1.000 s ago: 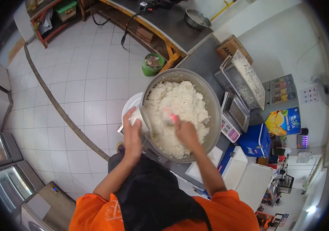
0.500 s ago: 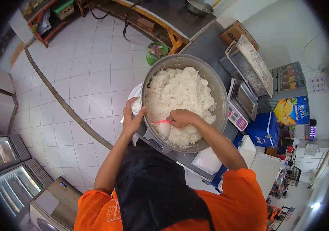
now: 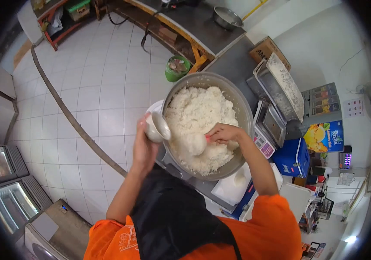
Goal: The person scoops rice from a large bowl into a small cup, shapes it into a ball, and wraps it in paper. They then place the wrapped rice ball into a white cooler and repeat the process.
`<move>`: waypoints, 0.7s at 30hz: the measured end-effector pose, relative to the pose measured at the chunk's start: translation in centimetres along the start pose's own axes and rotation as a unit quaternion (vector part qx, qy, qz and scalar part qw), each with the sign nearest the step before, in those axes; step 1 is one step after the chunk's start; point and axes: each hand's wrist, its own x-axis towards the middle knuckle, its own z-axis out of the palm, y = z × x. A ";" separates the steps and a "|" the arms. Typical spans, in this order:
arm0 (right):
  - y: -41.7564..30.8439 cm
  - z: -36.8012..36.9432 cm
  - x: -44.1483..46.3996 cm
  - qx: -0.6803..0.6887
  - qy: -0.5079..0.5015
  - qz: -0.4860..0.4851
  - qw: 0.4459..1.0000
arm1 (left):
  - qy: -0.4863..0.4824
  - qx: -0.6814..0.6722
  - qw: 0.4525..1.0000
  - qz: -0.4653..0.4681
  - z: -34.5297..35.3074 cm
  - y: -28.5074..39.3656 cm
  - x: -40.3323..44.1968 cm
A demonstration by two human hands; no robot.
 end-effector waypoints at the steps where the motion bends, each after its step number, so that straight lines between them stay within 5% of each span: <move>1: -0.8 0.4 -1.3 -0.005 0.006 -0.005 1.000 | 0.007 0.016 1.000 -0.002 1.1 -1.1 -0.4; 3: -0.9 1.8 -3.9 0.060 0.249 -0.067 0.964 | 0.024 0.031 0.997 -0.065 2.8 -4.3 -0.4; 4: -0.3 3.1 -4.0 0.060 0.258 -0.072 0.962 | 0.014 0.034 0.997 -0.063 3.7 -5.7 0.5; 6: 0.2 7.1 -2.2 -0.137 0.505 -0.120 0.844 | 0.019 0.042 0.981 -0.187 4.7 -8.7 2.5; 8: -2.6 12.0 -0.6 -0.220 0.587 -0.013 0.779 | 0.004 0.064 0.984 -0.167 2.8 -13.4 6.8; 10: -3.1 14.4 0.6 -0.238 0.589 0.004 0.772 | -0.010 0.088 0.984 -0.154 3.0 -13.9 8.3; 12: -3.1 15.1 0.4 -0.258 0.590 0.022 0.765 | 0.016 0.175 0.955 -0.238 4.2 -12.4 8.5; 15: -2.7 15.4 -0.3 -0.252 0.529 0.054 0.809 | -0.011 0.213 0.941 -0.263 4.2 -11.9 8.8; 18: -1.5 13.9 -2.0 -0.283 0.551 0.020 0.785 | -0.074 0.135 0.947 -0.281 2.1 -11.9 10.3; 21: -1.3 12.9 -5.4 -0.119 0.664 -0.026 0.738 | -0.063 0.124 0.957 -0.254 3.4 -8.8 9.2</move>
